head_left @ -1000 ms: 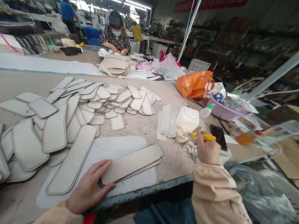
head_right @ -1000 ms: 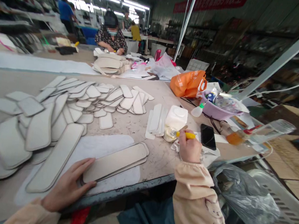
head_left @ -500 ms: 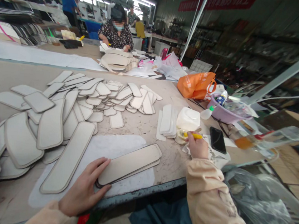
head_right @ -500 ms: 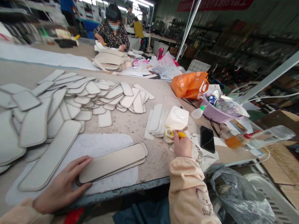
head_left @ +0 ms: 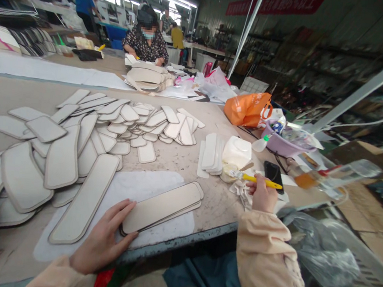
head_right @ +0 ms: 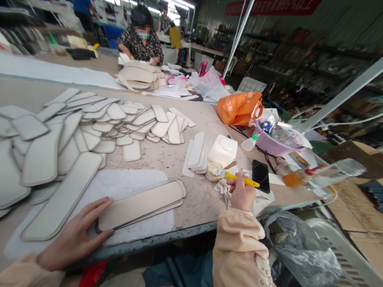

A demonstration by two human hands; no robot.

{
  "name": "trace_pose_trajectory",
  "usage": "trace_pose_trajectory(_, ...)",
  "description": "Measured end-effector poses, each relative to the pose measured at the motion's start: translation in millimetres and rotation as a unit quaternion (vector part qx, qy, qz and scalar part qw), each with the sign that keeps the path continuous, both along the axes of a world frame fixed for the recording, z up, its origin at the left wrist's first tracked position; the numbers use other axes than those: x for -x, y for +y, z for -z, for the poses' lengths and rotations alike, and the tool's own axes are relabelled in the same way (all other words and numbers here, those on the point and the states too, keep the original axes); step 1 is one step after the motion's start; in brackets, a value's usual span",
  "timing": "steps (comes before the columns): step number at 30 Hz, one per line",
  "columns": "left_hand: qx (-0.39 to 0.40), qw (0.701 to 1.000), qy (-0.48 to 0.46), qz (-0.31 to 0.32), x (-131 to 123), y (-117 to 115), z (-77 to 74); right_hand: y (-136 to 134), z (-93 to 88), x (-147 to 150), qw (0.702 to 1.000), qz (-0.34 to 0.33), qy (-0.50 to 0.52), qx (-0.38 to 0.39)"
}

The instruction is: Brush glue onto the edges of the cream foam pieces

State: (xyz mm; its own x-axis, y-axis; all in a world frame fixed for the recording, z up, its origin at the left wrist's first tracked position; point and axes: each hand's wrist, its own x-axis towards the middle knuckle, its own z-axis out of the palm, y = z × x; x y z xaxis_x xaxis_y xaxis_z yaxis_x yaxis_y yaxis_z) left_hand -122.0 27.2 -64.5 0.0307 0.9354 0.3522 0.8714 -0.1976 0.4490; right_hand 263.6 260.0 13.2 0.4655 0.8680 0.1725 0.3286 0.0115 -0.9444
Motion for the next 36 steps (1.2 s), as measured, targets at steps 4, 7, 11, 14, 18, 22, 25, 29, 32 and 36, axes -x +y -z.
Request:
trace_pose_trajectory(4,0.016,0.999,-0.034,-0.006,-3,-2,-6.1,-14,-13.6,1,0.997,0.043,0.05,-0.042)
trace_pose_trajectory(7,0.038,0.997,-0.068,-0.002,-6,-2,-12.6,-29,-22.3,13,0.987,0.035,0.137,-0.078)
trace_pose_trajectory(11,0.057,0.993,-0.105,0.001,-6,0,-15.2,-67,-21.9,57,0.955,-0.126,0.263,-0.049)
trace_pose_trajectory(14,0.059,0.99,-0.129,0.003,-6,0,-14.5,-103,-9.9,104,0.926,-0.254,0.277,0.021)
trace_pose_trajectory(18,0.052,0.988,-0.146,0.01,-6,0,-12.4,-136,11.6,154,0.904,-0.365,0.201,0.091)
trace_pose_trajectory(22,0.046,0.986,-0.16,0.01,-5,1,-10.8,-148,25.7,178,0.884,-0.434,0.136,0.107)
trace_pose_trajectory(25,0.047,0.986,-0.16,0.007,-5,1,-10.0,-149,32.2,186,0.877,-0.449,0.118,0.119)
trace_pose_trajectory(29,0.049,0.987,-0.153,0.006,-5,1,-10.2,-146,36.2,187,0.877,-0.452,0.101,0.127)
trace_pose_trajectory(32,0.048,0.988,-0.145,0.007,-5,1,-10.8,-136,36.2,176,0.896,-0.42,0.08,0.121)
trace_pose_trajectory(36,0.055,0.99,-0.132,0.002,-5,1,-12.1,-113,34.4,145,0.938,-0.331,0.035,0.093)
